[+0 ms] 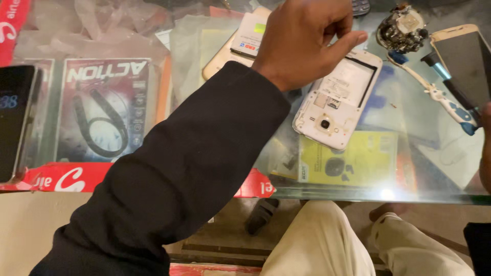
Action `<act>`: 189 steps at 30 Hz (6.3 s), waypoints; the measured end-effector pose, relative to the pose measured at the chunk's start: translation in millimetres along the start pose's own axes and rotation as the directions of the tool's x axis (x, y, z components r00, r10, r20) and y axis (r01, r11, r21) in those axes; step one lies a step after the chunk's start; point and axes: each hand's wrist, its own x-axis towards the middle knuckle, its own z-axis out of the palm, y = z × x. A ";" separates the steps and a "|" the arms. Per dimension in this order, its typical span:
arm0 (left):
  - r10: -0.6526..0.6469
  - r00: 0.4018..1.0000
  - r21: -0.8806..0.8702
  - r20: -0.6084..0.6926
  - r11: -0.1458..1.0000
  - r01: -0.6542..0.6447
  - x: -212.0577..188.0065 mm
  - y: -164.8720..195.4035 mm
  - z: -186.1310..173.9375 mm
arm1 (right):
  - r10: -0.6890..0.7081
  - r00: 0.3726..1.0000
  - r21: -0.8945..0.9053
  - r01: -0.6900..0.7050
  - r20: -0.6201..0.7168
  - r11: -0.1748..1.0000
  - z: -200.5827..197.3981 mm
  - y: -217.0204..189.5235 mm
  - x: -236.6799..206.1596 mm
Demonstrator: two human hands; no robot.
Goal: The person pries open the back cover and internal frame of a white mobile phone on a glass table, using a spudger tool to work around the edges and a screwdriver on internal screws, with the battery and other phones resting nearby on the table.
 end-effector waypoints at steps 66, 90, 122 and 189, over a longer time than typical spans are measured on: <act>-0.081 0.912 -0.106 0.402 0.985 0.135 31.1 -9.9 -1.7 | -0.189 0.971 0.836 0.225 -0.149 0.500 -15.5 -78.7 73.3; -0.072 0.925 0.187 0.372 0.982 0.002 42.3 -16.9 6.9 | -0.421 0.900 0.483 0.419 -0.110 0.769 6.3 -42.4 128.5; -0.016 0.853 0.222 0.522 0.968 -0.117 41.4 -12.2 3.0 | -0.401 0.909 0.498 0.403 -0.118 0.768 7.0 -55.8 131.6; -0.063 0.832 0.202 0.551 0.978 -0.060 41.1 -10.2 -2.8 | 0.037 0.974 0.806 -0.205 0.222 0.555 -9.9 -108.0 125.0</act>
